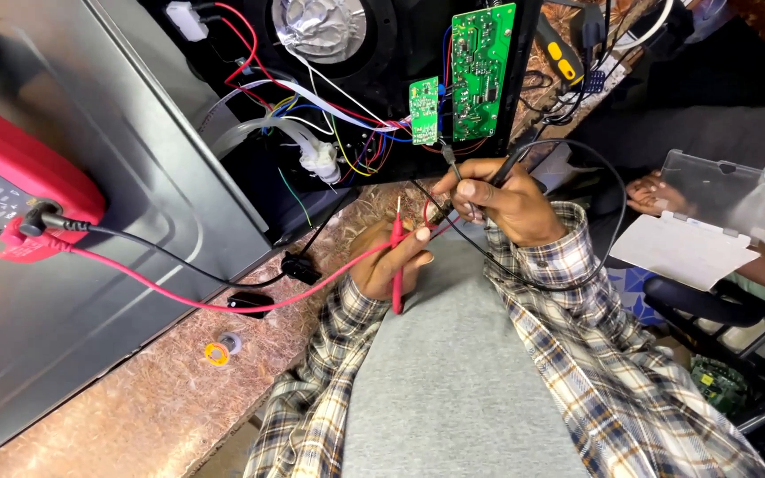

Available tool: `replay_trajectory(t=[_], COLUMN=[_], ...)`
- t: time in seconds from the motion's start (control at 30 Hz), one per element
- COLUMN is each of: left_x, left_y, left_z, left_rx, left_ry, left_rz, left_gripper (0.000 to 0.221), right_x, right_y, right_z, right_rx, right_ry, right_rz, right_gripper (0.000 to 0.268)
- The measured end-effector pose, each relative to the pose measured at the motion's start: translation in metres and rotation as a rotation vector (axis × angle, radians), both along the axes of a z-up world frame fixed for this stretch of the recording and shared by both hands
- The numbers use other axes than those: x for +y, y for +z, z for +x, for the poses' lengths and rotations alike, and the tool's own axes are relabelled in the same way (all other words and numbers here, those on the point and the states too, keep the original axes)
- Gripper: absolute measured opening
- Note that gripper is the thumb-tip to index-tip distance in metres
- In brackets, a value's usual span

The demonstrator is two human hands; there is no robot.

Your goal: Testing electronic components on a circuit board inside a microwave using a digital multimeter.

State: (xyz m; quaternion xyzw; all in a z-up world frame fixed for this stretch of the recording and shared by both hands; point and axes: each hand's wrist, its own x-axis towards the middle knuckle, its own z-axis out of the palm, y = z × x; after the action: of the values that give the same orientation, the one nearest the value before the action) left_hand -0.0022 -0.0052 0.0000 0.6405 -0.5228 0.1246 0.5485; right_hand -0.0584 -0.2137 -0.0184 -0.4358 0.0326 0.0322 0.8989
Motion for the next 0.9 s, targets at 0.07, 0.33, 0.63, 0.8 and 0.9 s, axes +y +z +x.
replay_trajectory(t=[0.07, 0.33, 0.63, 0.8, 0.9], left_x=[-0.002, 0.000, 0.006, 0.013, 0.014], left_y=[0.005, 0.010, 0.018, 0.023, 0.023], left_z=[0.000, 0.002, 0.002, 0.004, 0.003], left_rx=[-0.054, 0.043, 0.285, 0.428, 0.471], left_ry=[0.078, 0.020, -0.022, -0.067, -0.095], left_rz=[-0.118, 0.036, 0.120, 0.159, 0.185], left_gripper=[0.030, 0.047, 0.051, 0.047, 0.042], right_x=[0.000, -0.003, -0.002, -0.001, -0.001], right_y=[0.003, -0.007, -0.005, -0.001, 0.001], right_z=[0.001, 0.002, 0.005, 0.006, 0.005], right_rx=[0.011, 0.004, 0.024, 0.029, 0.018], right_ry=[0.013, 0.038, 0.073, 0.067, 0.067], right_rz=[-0.005, -0.059, -0.076, -0.056, -0.059], right_gripper=[0.029, 0.031, 0.028, 0.027, 0.026])
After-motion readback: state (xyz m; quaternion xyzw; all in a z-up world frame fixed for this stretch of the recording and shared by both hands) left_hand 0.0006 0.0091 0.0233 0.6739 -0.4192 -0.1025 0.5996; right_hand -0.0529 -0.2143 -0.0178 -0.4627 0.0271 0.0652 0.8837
